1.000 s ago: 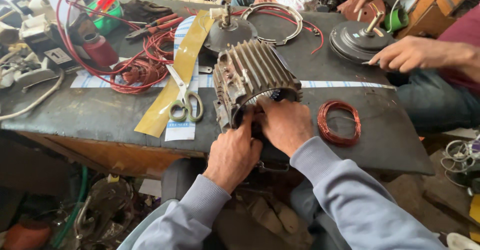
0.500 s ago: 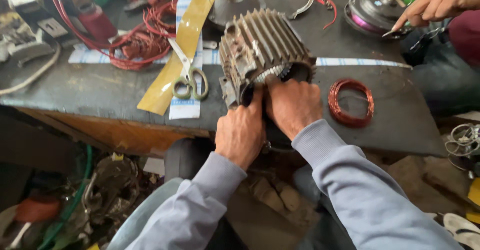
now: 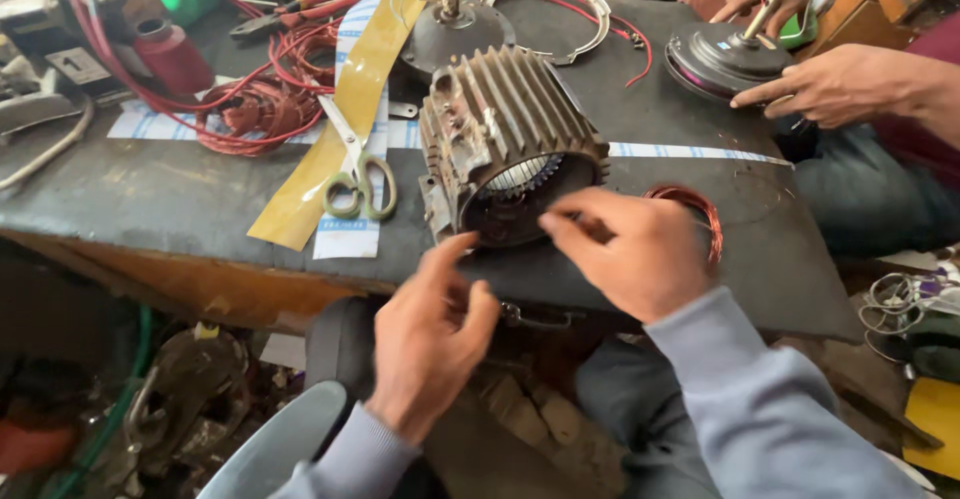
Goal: The person cuts a strip of insulating tape with scissors and places it inside the slots of a motor stator. They then insert a copper wire coil into the stator and secure it with another piece of tape. The person repeats this process for additional slots.
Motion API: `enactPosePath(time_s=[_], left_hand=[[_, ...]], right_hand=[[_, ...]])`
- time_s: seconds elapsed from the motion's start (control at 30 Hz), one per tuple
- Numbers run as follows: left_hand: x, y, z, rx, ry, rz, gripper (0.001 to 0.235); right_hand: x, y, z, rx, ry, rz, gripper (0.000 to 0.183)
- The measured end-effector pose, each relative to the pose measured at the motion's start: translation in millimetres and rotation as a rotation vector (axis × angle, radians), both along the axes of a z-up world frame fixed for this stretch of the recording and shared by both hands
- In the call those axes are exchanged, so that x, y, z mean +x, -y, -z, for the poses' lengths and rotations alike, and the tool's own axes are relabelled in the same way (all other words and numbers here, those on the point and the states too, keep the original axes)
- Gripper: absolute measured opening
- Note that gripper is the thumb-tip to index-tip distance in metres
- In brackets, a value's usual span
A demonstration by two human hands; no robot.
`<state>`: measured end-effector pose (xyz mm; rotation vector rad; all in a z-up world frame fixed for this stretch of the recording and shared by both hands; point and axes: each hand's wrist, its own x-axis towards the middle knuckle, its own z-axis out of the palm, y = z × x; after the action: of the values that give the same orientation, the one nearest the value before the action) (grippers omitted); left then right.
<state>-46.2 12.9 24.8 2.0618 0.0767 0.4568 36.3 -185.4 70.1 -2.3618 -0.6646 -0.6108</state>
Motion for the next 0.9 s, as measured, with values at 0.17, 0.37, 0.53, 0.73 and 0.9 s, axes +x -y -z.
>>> enactPosePath(time_s=[0.17,0.37,0.53,0.73,0.9], left_hand=[[22.9,6.3,15.7,-0.163,0.273,-0.193,0.071],[75.7,26.4,14.4,-0.273,0.214,-0.282,0.087],[79.5,35.1,17.3,-0.249,0.153,-0.331,0.092],[81.5,31.2,14.5,-0.15,0.202,-0.239,0.084],[81.5,29.9,9.0,-0.156,0.152,-0.223,0.085]], right_hand=[[9.2,31.9,11.9,0.528,-0.1,0.102,0.022],[21.9,4.7,32.1,0.535,-0.235,0.065,0.077],[33.8,-23.8,37.2,0.419,-0.331,0.07,0.067],[38.7,-36.5,34.5,0.731,-0.515,-0.107,0.05],[39.8,-40.5,30.6,0.749,-0.613,-0.086,0.039]])
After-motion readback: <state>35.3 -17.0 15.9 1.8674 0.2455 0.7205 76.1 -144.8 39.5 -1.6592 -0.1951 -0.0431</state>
